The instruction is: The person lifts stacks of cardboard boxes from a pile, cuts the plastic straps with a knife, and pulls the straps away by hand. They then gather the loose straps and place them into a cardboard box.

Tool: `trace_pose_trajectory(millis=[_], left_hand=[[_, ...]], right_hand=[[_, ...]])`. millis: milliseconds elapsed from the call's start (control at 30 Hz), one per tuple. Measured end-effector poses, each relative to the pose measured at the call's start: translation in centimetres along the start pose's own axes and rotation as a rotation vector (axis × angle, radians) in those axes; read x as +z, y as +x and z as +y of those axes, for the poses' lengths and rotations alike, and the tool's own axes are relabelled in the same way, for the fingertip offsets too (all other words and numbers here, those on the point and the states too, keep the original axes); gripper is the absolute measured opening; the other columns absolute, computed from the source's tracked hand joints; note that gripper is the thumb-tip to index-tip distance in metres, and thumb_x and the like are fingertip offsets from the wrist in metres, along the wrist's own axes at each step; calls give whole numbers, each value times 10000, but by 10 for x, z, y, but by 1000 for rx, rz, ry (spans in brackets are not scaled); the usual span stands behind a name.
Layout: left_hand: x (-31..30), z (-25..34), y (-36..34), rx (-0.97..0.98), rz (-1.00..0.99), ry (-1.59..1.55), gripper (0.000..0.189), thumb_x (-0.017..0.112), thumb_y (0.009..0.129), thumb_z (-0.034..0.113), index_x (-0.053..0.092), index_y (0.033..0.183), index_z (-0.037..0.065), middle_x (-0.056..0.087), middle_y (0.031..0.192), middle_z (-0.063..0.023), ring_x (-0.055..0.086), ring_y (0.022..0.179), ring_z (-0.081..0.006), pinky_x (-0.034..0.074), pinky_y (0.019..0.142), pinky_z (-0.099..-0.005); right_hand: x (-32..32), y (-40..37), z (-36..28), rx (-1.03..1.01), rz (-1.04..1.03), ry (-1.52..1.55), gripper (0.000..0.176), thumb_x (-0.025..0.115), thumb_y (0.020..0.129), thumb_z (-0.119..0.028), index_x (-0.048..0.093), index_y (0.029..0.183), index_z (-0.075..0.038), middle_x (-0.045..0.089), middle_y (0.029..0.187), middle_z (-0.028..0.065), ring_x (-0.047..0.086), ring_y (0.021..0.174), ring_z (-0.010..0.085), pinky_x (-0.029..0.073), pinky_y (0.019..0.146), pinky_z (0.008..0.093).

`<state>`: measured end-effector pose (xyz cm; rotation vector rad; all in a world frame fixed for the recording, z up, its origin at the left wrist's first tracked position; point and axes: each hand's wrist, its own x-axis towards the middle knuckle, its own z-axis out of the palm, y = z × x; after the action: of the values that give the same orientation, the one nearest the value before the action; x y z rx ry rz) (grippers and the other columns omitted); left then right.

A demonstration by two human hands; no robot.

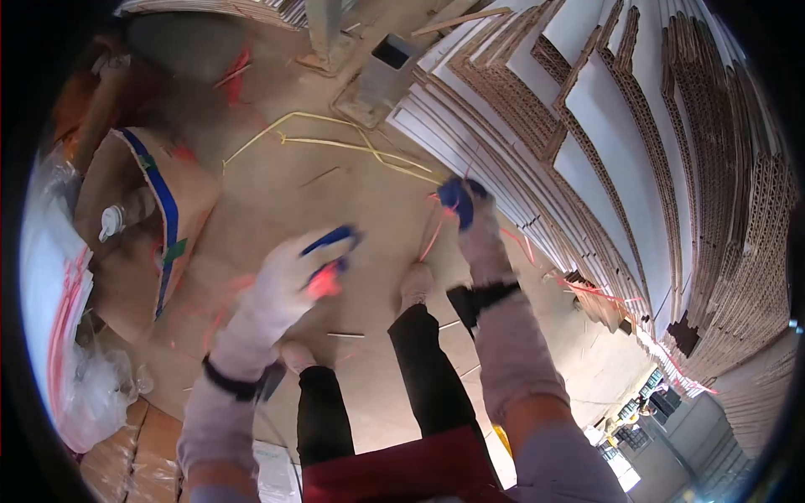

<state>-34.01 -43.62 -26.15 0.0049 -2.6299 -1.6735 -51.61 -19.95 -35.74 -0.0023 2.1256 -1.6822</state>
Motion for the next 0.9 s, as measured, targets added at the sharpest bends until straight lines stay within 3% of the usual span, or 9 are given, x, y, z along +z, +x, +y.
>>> trace_pose_trajectory(millis=[133, 200, 300, 400, 533, 633, 700, 767, 900], left_hand=[[68, 5, 117, 356, -117, 198, 373, 573, 785, 121, 575, 1155, 163, 572, 1172, -61, 633, 826, -199, 517, 702, -319], [99, 16, 146, 443, -263, 503, 374, 540, 792, 165, 568, 1159, 229, 540, 1231, 9, 635, 797, -163, 528, 687, -320], [136, 9, 170, 578, -223, 558, 373, 510, 810, 169, 555, 1168, 261, 497, 1281, 59, 637, 800, -171, 533, 709, -317], [131, 13, 184, 387, -573, 566, 380, 496, 820, 156, 524, 1191, 230, 417, 1352, 11, 619, 924, -247, 525, 754, -359], [121, 11, 160, 270, -601, 576, 192, 513, 805, 168, 603, 970, 127, 568, 1117, -64, 616, 922, -247, 511, 734, -384], [92, -4, 99, 2, -407, 277, 184, 515, 830, 212, 622, 935, 106, 610, 949, -97, 608, 806, -326, 489, 690, -399], [61, -13, 22, -23, 53, -68, 231, 609, 787, 154, 601, 993, 50, 591, 904, -148, 564, 866, -339, 459, 755, -388], [-1, 26, -48, -624, -127, -319, 316, 575, 872, 185, 508, 1119, 0, 599, 1028, -150, 567, 991, -221, 450, 835, -320], [-58, -1, -348, -1334, 373, -810, 431, 500, 904, 391, 541, 1107, 13, 610, 920, -10, 550, 893, -79, 422, 734, -192]], right_hand=[[-50, -55, -60, -680, -239, -879, 144, 510, 896, -145, 551, 953, -19, 607, 799, 39, 572, 660, 147, 464, 617, 284], [-67, -53, -44, 306, -83, -11, 113, 502, 894, -120, 554, 946, -34, 593, 763, 30, 551, 629, 122, 446, 569, 262], [-88, -41, -43, 244, -54, -143, 98, 538, 880, -128, 572, 905, -40, 578, 709, 16, 502, 556, 99, 404, 498, 240], [-86, -43, -54, 301, -59, -349, 142, 568, 866, -142, 569, 957, -33, 577, 717, 31, 500, 557, 88, 402, 479, 230], [-70, -56, -77, 163, -119, -386, 171, 558, 870, -138, 567, 1003, -30, 608, 769, 52, 545, 621, 102, 434, 542, 228], [-72, -33, -91, -441, -394, -517, 236, 557, 841, -118, 556, 1060, -29, 630, 942, 116, 565, 973, 259, 431, 885, 336], [-11, -44, -122, -569, -386, -728, 265, 558, 835, -150, 559, 1078, -44, 619, 990, 109, 535, 1031, 282, 384, 946, 369], [41, -41, -115, -737, -424, -983, 309, 559, 830, -215, 565, 1107, -78, 584, 1099, 98, 476, 1127, 307, 301, 1031, 420], [91, -94, 12, -428, -679, -981, 309, 584, 795, -190, 558, 1088, -94, 551, 1085, 132, 462, 1121, 294, 299, 1023, 420]])
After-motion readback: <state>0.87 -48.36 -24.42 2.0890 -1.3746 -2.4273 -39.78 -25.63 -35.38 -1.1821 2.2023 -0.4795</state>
